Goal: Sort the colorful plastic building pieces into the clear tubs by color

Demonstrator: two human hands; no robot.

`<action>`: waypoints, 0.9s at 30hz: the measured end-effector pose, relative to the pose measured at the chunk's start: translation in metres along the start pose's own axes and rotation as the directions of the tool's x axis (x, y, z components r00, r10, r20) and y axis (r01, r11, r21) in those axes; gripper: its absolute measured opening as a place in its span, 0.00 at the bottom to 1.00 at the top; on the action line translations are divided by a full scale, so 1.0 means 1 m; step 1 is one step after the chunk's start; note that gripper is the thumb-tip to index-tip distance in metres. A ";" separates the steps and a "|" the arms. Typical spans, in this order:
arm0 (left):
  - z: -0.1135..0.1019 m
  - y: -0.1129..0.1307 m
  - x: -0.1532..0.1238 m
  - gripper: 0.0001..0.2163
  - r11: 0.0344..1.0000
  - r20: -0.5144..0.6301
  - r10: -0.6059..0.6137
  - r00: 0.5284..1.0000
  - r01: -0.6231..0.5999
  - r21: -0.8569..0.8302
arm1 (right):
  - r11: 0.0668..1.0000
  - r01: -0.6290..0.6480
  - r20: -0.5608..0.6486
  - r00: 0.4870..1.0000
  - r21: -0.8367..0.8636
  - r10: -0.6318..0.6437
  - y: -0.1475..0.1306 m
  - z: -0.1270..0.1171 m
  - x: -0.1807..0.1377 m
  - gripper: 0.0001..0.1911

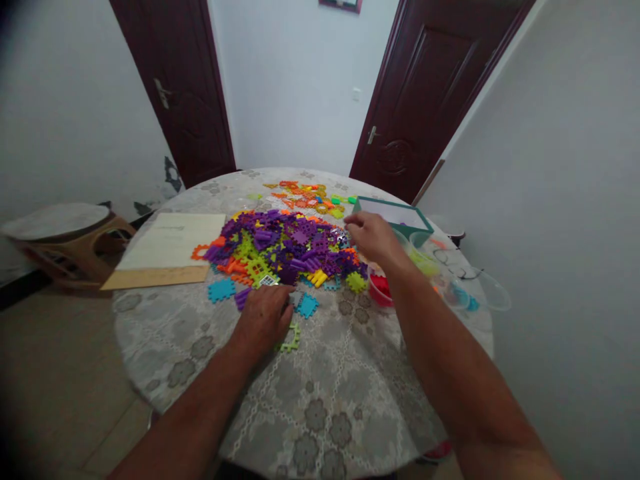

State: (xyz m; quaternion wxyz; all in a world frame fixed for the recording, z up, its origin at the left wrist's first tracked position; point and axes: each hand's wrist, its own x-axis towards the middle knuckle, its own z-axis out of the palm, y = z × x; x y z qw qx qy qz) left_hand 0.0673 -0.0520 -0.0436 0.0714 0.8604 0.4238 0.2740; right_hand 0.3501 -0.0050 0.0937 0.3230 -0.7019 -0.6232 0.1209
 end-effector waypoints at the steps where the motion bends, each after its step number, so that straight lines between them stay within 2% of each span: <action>1: 0.000 0.000 0.000 0.15 1.000 -0.011 -0.004 1.000 0.004 -0.016 | 0.997 0.077 0.098 0.992 -0.019 -0.074 -0.013 0.010 -0.020 0.11; 3: 0.000 0.000 0.001 0.15 0.999 -0.026 -0.007 1.000 0.006 -0.037 | 0.971 0.232 0.241 0.947 -0.056 -0.213 -0.035 0.027 -0.053 0.09; 6: 0.000 -0.001 0.001 0.13 1.000 -0.044 0.005 0.999 -0.006 -0.029 | 0.950 0.299 0.335 0.908 -0.092 -0.253 -0.051 0.038 -0.069 0.10; 8: 0.000 -0.002 0.002 0.11 1.000 -0.061 0.015 0.998 -0.016 -0.012 | 0.967 0.248 0.376 0.902 -0.054 -0.211 -0.049 0.033 -0.056 0.09; 12: 0.003 -0.005 0.003 0.09 0.999 -0.085 0.047 0.995 -0.049 -0.013 | 0.994 0.031 0.422 0.903 0.108 -0.074 -0.031 0.008 -0.013 0.07; 14: 0.004 -0.007 0.003 0.09 0.998 -0.101 0.058 0.993 -0.060 -0.017 | 0.982 -0.025 0.463 0.884 0.189 -0.067 -0.023 -0.005 0.002 0.07; 17: 0.003 -0.007 0.004 0.09 0.998 -0.111 0.062 0.992 -0.063 -0.008 | 0.967 -0.008 0.522 0.843 0.254 -0.130 -0.015 -0.022 0.015 0.07; 20: 0.002 -0.008 0.006 0.09 0.997 -0.113 0.078 0.991 -0.078 0.001 | 0.967 0.054 0.498 0.849 0.247 -0.175 -0.017 -0.041 0.015 0.08; 22: 0.001 -0.009 0.008 0.09 0.996 -0.131 0.083 0.988 -0.085 -0.010 | 0.969 0.139 0.486 0.845 0.205 -0.224 -0.026 -0.056 0.008 0.09; 24: -0.001 -0.008 0.009 0.10 0.995 -0.158 0.077 0.984 -0.085 -0.044 | 0.950 0.280 0.508 0.804 0.137 -0.311 -0.039 -0.068 -0.008 0.10; 27: -0.005 -0.004 0.010 0.11 0.987 -0.182 0.052 0.982 -0.078 -0.144 | 0.873 0.487 0.543 0.725 0.029 -0.423 -0.060 -0.076 -0.046 0.10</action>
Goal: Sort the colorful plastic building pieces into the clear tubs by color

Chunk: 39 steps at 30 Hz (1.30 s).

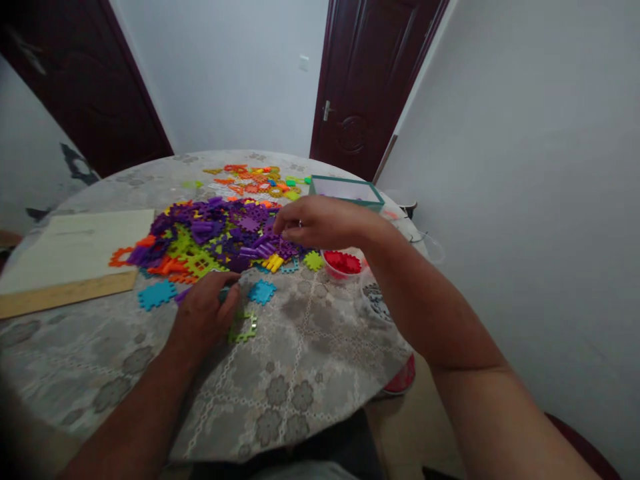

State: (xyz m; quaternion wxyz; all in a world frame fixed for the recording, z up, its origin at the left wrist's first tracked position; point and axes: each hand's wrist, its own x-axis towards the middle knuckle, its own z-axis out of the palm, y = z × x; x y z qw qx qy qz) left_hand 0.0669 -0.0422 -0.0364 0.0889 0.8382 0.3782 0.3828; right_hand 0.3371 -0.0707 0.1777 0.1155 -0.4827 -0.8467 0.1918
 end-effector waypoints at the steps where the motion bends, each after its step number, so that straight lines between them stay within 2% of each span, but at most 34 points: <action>1: -0.001 0.002 0.001 0.11 0.999 -0.008 -0.019 1.000 0.018 -0.035 | 0.998 0.014 0.001 1.000 -0.055 -0.014 -0.012 0.007 -0.008 0.10; 4: -0.005 0.007 0.001 0.12 0.988 -0.029 -0.114 0.993 0.110 -0.110 | 0.990 -0.042 -0.047 0.998 -0.134 0.036 -0.038 0.045 -0.029 0.11; 6: -0.006 0.008 0.002 0.14 0.974 -0.037 -0.189 0.981 0.183 -0.132 | 0.986 -0.118 -0.096 0.990 -0.117 0.107 -0.041 0.081 -0.035 0.12; 9: -0.006 0.006 0.003 0.16 0.946 -0.047 -0.290 0.956 0.279 -0.162 | 0.964 -0.245 -0.169 0.959 -0.099 0.227 -0.030 0.139 -0.025 0.15; 12: -0.006 0.004 0.003 0.16 0.914 -0.032 -0.363 0.931 0.348 -0.210 | 0.915 -0.391 -0.283 0.892 -0.096 0.352 -0.014 0.189 -0.005 0.19; 16: -0.007 0.004 0.004 0.18 0.871 -0.001 -0.427 0.904 0.411 -0.269 | 0.893 -0.448 -0.332 0.849 -0.041 0.410 0.001 0.225 0.009 0.22; 20: -0.010 0.006 0.005 0.20 0.837 -0.010 -0.486 0.874 0.462 -0.292 | 0.908 -0.404 -0.414 0.812 0.107 0.410 0.018 0.233 0.006 0.25; 25: -0.012 0.006 0.008 0.22 0.802 -0.008 -0.531 0.847 0.500 -0.327 | 0.944 -0.203 -0.521 0.793 0.261 0.315 0.031 0.232 0.008 0.05; 28: -0.011 0.004 0.009 0.22 0.808 -0.003 -0.519 0.855 0.489 -0.329 | 0.956 -0.085 -0.648 0.718 0.279 0.253 0.031 0.232 0.014 0.05; 31: -0.009 0.000 0.010 0.23 0.816 -0.007 -0.517 0.856 0.490 -0.307 | 0.970 -0.012 -0.725 0.662 0.241 0.188 0.030 0.232 0.018 0.07; 35: -0.006 -0.005 0.011 0.23 0.852 -0.001 -0.476 0.879 0.461 -0.249 | 0.984 0.014 -0.791 0.596 0.179 0.136 0.029 0.228 0.018 0.10; 39: -0.005 -0.006 0.011 0.22 0.904 -0.020 -0.394 0.919 0.384 -0.188 | 0.992 0.047 -0.865 0.495 0.120 0.082 0.015 0.212 0.010 0.14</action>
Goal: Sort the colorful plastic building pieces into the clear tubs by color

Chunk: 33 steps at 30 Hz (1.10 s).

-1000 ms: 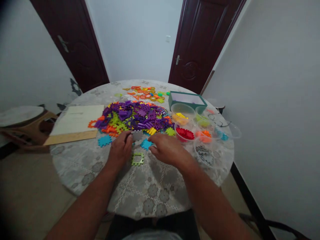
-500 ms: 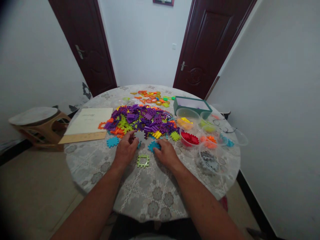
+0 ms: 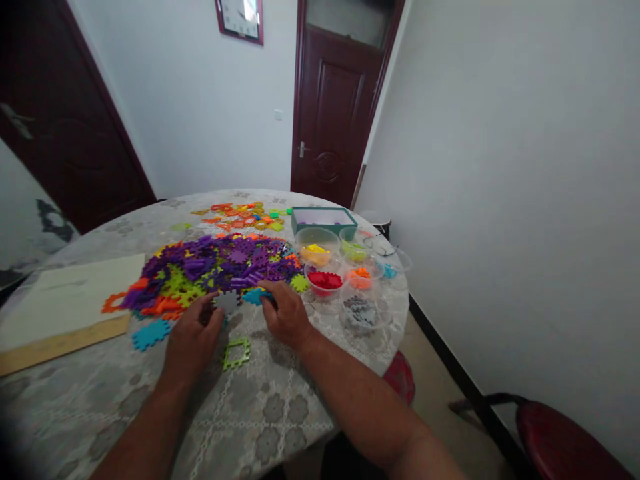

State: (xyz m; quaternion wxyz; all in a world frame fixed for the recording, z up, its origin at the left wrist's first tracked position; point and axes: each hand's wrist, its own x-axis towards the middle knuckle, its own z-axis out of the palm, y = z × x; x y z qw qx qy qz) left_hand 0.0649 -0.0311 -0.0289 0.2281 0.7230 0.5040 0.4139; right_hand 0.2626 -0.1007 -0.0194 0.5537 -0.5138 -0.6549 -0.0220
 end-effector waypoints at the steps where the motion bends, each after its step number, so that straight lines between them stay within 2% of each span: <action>1: 0.000 0.000 0.000 0.22 1.000 -0.005 0.021 1.000 -0.021 0.011 | 1.000 0.025 -0.027 0.999 0.000 -0.025 -0.008 -0.007 0.004 0.14; 4: 0.001 -0.001 -0.001 0.21 0.998 -0.009 0.061 0.998 -0.061 0.030 | 0.999 0.008 -0.098 0.995 -0.044 -0.012 -0.033 -0.041 0.015 0.11; 6: 0.002 -0.003 0.000 0.20 0.996 -0.005 0.087 0.996 -0.086 0.036 | 0.989 -0.084 -0.153 0.986 -0.121 0.065 -0.045 -0.076 0.022 0.10; 8: 0.003 -0.004 0.000 0.20 0.992 -0.006 0.118 0.993 -0.117 0.044 | 0.961 -0.173 -0.207 0.970 -0.218 0.128 -0.045 -0.118 0.029 0.11; 11: 0.004 -0.005 0.001 0.19 0.986 -0.009 0.156 0.988 -0.156 0.055 | 0.890 -0.269 -0.319 0.935 -0.367 0.151 -0.014 -0.184 0.038 0.14; 14: 0.004 -0.005 0.001 0.19 0.986 -0.002 0.153 0.988 -0.152 0.073 | 0.776 -0.397 -0.395 0.895 -0.491 0.208 0.038 -0.241 0.045 0.18; 16: 0.004 -0.005 0.002 0.20 0.986 0.011 0.147 0.989 -0.147 0.084 | 0.693 -0.508 -0.426 0.850 -0.512 0.309 0.071 -0.267 0.046 0.18; 18: 0.003 -0.005 0.002 0.20 0.984 0.023 0.155 0.988 -0.157 0.087 | 0.651 -0.582 -0.452 0.806 -0.486 0.383 0.096 -0.283 0.042 0.18; 21: 0.004 -0.006 0.002 0.21 0.980 0.036 0.179 0.983 -0.182 0.086 | 0.657 -0.622 -0.487 0.769 -0.426 0.413 0.113 -0.290 0.030 0.19; 23: 0.004 -0.006 0.002 0.22 0.976 0.041 0.196 0.980 -0.199 0.087 | 0.669 -0.635 -0.518 0.749 -0.386 0.413 0.108 -0.284 0.017 0.21; 25: 0.004 -0.004 0.000 0.22 0.973 0.050 0.213 0.976 -0.217 0.076 | 0.719 -0.635 -0.573 0.713 -0.283 0.403 0.090 -0.269 -0.001 0.21; 27: 0.003 0.002 -0.004 0.23 0.972 0.055 0.226 0.973 -0.229 0.049 | 0.799 -0.590 -0.616 0.674 -0.116 0.407 0.059 -0.246 -0.022 0.19; 28: 0.002 0.006 -0.006 0.23 0.973 0.053 0.229 0.972 -0.231 0.031 | 0.830 -0.555 -0.599 0.683 -0.056 0.417 0.041 -0.232 -0.032 0.17; 30: 0.001 0.019 -0.013 0.25 0.975 0.045 0.223 0.974 -0.224 -0.002 | 0.865 -0.501 -0.499 0.742 0.030 0.448 0.005 -0.203 -0.051 0.13; 33: -0.002 0.045 -0.031 0.28 0.983 0.076 0.174 0.982 -0.169 -0.073 | 0.863 -0.478 -0.248 0.827 0.162 0.504 -0.036 -0.165 -0.070 0.11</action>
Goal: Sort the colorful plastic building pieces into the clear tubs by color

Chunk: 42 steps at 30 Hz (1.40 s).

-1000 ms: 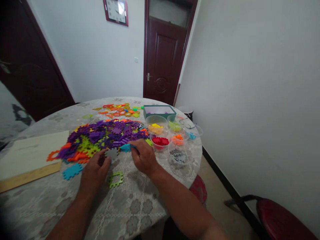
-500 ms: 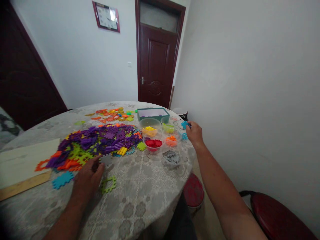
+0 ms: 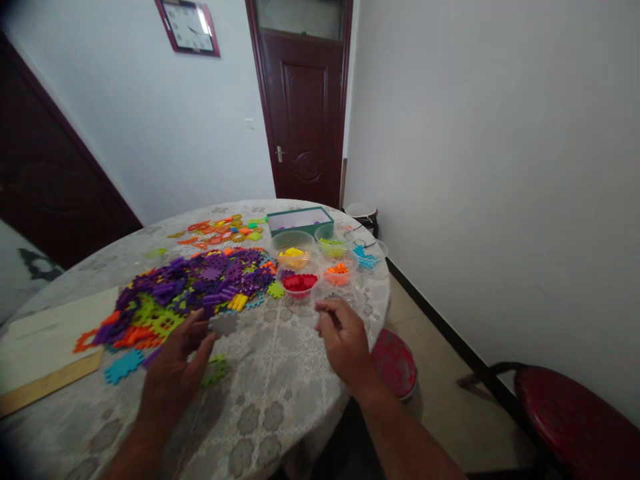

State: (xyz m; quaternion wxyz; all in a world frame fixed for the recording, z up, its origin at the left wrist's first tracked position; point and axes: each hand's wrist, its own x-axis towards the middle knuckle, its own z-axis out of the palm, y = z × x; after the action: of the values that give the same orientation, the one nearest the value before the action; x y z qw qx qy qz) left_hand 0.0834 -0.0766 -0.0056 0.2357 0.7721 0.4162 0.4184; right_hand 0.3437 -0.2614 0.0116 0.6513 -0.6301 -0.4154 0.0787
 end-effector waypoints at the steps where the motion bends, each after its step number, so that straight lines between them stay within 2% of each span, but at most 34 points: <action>1: 0.001 0.011 -0.006 0.29 0.998 0.028 -0.030 0.999 0.031 -0.047 | 0.999 -0.014 0.081 0.997 0.030 0.012 -0.004 0.008 -0.009 0.12; 3: 0.004 0.031 -0.020 0.29 0.979 0.096 -0.098 0.991 0.114 -0.171 | 0.998 -0.042 0.200 0.979 0.048 0.032 -0.009 0.022 -0.019 0.13; 6: 0.010 0.055 -0.043 0.29 0.930 0.222 -0.147 0.964 0.211 -0.302 | 0.997 -0.072 0.315 0.947 0.018 0.063 -0.014 0.036 -0.027 0.18; 10: 0.013 0.069 -0.070 0.25 0.939 0.285 -0.129 0.950 0.209 -0.274 | 0.997 -0.076 0.424 0.902 -0.028 0.081 -0.023 0.043 -0.043 0.18; 13: 0.008 0.067 -0.083 0.22 0.963 0.296 -0.096 0.950 0.164 -0.214 | 0.997 -0.045 0.456 0.888 -0.055 0.065 -0.028 0.035 -0.051 0.15; 15: 0.003 0.062 -0.089 0.20 0.977 0.288 -0.053 0.956 0.109 -0.181 | 0.996 0.005 0.426 0.904 -0.087 0.032 -0.029 0.022 -0.047 0.15; 19: -0.010 0.045 -0.093 0.16 0.996 0.211 -0.008 0.977 0.027 -0.089 | 0.954 0.124 0.230 0.971 -0.272 -0.061 -0.022 -0.017 -0.014 0.16; 21: -0.017 0.035 -0.092 0.15 0.999 0.164 -0.007 0.986 0.012 -0.030 | 0.909 0.163 0.159 0.981 -0.384 -0.109 -0.012 -0.035 0.009 0.17; 24: -0.029 0.020 -0.089 0.14 0.998 0.126 0.000 0.992 -0.008 0.064 | 0.836 0.219 0.163 0.974 -0.503 -0.158 0.006 -0.053 0.034 0.19; 27: -0.038 0.001 -0.087 0.14 0.986 0.089 0.012 0.996 -0.027 0.162 | 0.785 0.235 0.111 0.971 -0.573 -0.209 0.013 -0.057 0.040 0.20; 29: -0.042 -0.011 -0.086 0.14 0.975 0.071 0.051 0.996 -0.065 0.212 | 0.789 0.232 0.054 0.968 -0.569 -0.246 0.007 -0.051 0.033 0.18; 32: -0.045 -0.024 -0.084 0.14 0.954 0.064 0.130 0.989 -0.143 0.265 | 0.847 0.281 0.115 0.960 -0.451 -0.257 -0.014 -0.031 0.011 0.16; 35: -0.045 -0.025 -0.079 0.14 0.929 0.090 0.191 0.978 -0.209 0.306 | 0.889 0.376 0.343 0.897 -0.260 -0.279 -0.034 -0.003 -0.011 0.15; 38: -0.042 -0.024 -0.076 0.13 0.914 0.126 0.186 0.974 -0.219 0.343 | 0.902 0.416 0.578 0.766 -0.115 -0.279 -0.042 0.024 -0.024 0.13; 42: -0.036 -0.028 -0.079 0.12 0.897 0.144 0.186 0.972 -0.227 0.378 | 0.899 0.421 0.777 0.603 -0.120 -0.179 -0.033 0.056 -0.020 0.12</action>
State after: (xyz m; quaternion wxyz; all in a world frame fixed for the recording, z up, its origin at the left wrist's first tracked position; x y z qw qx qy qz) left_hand 0.0169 -0.1273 -0.0418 0.0520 0.8641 0.3942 0.3087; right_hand 0.2810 -0.2379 0.0245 0.3247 -0.5494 -0.7537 0.1572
